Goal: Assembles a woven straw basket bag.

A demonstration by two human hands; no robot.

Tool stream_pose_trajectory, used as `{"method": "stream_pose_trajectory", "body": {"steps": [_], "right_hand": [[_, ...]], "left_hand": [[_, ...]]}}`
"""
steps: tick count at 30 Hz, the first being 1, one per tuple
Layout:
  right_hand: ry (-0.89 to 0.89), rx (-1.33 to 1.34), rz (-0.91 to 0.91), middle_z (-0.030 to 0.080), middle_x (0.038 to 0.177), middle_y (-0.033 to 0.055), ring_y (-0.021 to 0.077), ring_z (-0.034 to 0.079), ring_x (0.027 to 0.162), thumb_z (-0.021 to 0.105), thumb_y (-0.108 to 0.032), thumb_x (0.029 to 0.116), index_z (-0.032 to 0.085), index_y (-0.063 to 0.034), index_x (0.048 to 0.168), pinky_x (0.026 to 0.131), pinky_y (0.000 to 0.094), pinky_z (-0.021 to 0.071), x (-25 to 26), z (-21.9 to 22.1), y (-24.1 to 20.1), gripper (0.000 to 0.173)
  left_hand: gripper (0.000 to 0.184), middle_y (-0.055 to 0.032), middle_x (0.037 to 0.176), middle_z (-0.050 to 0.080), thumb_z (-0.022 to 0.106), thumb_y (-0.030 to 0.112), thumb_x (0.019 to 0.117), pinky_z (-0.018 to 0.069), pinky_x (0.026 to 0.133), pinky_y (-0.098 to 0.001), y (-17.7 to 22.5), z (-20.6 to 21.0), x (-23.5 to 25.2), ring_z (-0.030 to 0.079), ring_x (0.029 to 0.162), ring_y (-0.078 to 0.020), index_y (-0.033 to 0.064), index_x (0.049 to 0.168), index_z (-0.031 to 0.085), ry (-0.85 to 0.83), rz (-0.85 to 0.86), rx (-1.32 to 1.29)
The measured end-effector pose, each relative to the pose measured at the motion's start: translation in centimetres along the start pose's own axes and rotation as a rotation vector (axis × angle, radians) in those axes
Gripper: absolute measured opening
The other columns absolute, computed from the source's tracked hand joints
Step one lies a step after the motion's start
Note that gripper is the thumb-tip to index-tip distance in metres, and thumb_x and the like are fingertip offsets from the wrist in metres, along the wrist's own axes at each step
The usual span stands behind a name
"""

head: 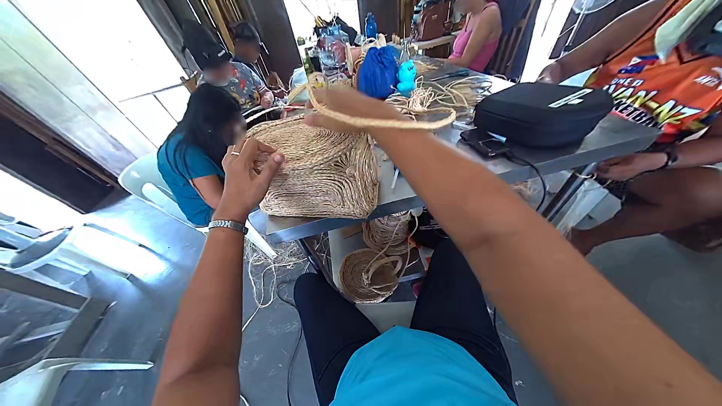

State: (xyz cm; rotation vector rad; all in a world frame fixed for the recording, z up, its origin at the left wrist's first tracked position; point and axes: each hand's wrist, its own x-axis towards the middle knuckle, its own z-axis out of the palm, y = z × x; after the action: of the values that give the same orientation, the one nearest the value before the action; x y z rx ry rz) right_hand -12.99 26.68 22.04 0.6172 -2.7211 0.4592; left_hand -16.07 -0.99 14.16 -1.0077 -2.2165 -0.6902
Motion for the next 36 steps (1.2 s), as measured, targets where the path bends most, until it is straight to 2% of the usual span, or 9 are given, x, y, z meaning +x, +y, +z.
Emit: {"method": "stream_pose_trajectory", "body": {"steps": [4,6,8,12,15,20,23,27,36], "right_hand": [[-0.131,0.051,0.143,0.058,0.146,0.0148,0.0350,0.052,0.138,0.042,-0.051,0.1072,0.054,-0.0175,0.149,0.112,0.0631,0.0375,-0.3,2.3,0.3,0.055],[-0.124,0.160,0.165,0.044,0.159,0.0142,0.0318,0.037,0.150,0.044,-0.047,0.1081,0.049,-0.0129,0.153,0.122,0.0574,0.0266,0.1,3.1,0.5,0.057],[-0.065,0.315,0.138,0.039,0.160,0.0210,0.0342,0.030,0.153,0.049,-0.036,0.1084,0.048,-0.0023,0.151,0.124,0.0524,0.0208,0.7,4.1,0.9,0.054],[-0.157,0.091,0.163,0.040,0.163,0.0073,0.0281,0.035,0.151,0.038,-0.059,0.1058,0.044,-0.0209,0.158,0.122,0.0577,0.0272,0.9,3.5,1.7,0.064],[-0.124,0.274,0.145,0.032,0.165,0.0174,0.0316,0.024,0.155,0.045,-0.043,0.1087,0.042,-0.0073,0.156,0.126,0.0503,0.0186,1.2,4.3,1.8,0.060],[-0.135,0.283,0.142,0.030,0.166,0.0182,0.0314,0.021,0.156,0.044,-0.041,0.1094,0.041,-0.0059,0.156,0.126,0.0487,0.0171,1.1,4.2,1.7,0.059],[-0.159,0.231,0.129,0.028,0.166,0.0191,0.0317,0.021,0.156,0.041,-0.038,0.1109,0.040,-0.0044,0.157,0.126,0.0489,0.0166,0.7,3.6,1.0,0.057],[-0.167,0.177,0.113,0.032,0.166,0.0133,0.0284,0.023,0.156,0.039,-0.035,0.1114,0.040,-0.0089,0.158,0.126,0.0465,0.0169,1.5,4.2,2.2,0.053],[-0.169,0.173,0.140,0.027,0.168,0.0152,0.0315,0.021,0.156,0.040,-0.047,0.1093,0.038,-0.0110,0.159,0.125,0.0521,0.0175,1.3,4.0,2.1,0.061]], "left_hand": [[0.063,-0.0215,0.120,0.064,0.024,0.047,0.1099,0.0306,0.113,-0.0569,-0.6,1.2,-0.3,0.055,0.122,-0.0350,0.0044,0.118,0.070,0.127,0.020,-0.074],[0.063,-0.0209,0.122,0.065,0.021,0.042,0.1110,0.0297,0.115,-0.0523,-0.7,1.3,-0.6,0.055,0.124,-0.0320,0.0047,0.119,0.071,0.147,0.016,-0.116],[0.056,-0.0184,0.121,0.067,0.027,0.037,0.1117,0.0308,0.116,-0.0473,-0.9,1.5,-0.8,0.056,0.125,-0.0287,0.0038,0.118,0.072,0.175,0.010,-0.166],[0.045,-0.0114,0.119,0.071,0.034,0.027,0.1105,0.0340,0.116,-0.0424,-1.1,3.1,-1.3,0.058,0.125,-0.0248,0.0063,0.115,0.074,0.336,0.041,-0.122],[0.047,-0.0129,0.115,0.072,0.031,0.024,0.1103,0.0340,0.113,-0.0426,-1.0,3.7,-1.0,0.058,0.121,-0.0272,0.0057,0.113,0.074,0.407,0.043,-0.091],[0.039,-0.0161,0.134,0.064,0.039,0.022,0.1099,0.0416,0.113,-0.0451,3.3,2.9,-1.9,0.057,0.129,-0.0266,0.0005,0.135,0.059,0.332,-0.025,-0.013],[0.044,-0.0167,0.135,0.063,0.054,0.037,0.1053,0.0262,0.120,-0.0598,7.8,5.0,-2.5,0.053,0.134,-0.0326,0.0061,0.136,0.062,0.330,0.057,0.059],[0.081,-0.0141,0.140,0.059,0.067,0.070,0.0852,0.0152,0.119,-0.0677,10.6,9.3,-2.3,0.049,0.136,-0.0365,0.0131,0.142,0.058,0.409,0.062,0.234],[0.065,-0.0150,0.127,0.063,0.068,0.059,0.0880,0.0123,0.119,-0.0670,10.1,11.7,-1.7,0.051,0.130,-0.0392,0.0095,0.130,0.063,0.562,0.044,0.264]]}}
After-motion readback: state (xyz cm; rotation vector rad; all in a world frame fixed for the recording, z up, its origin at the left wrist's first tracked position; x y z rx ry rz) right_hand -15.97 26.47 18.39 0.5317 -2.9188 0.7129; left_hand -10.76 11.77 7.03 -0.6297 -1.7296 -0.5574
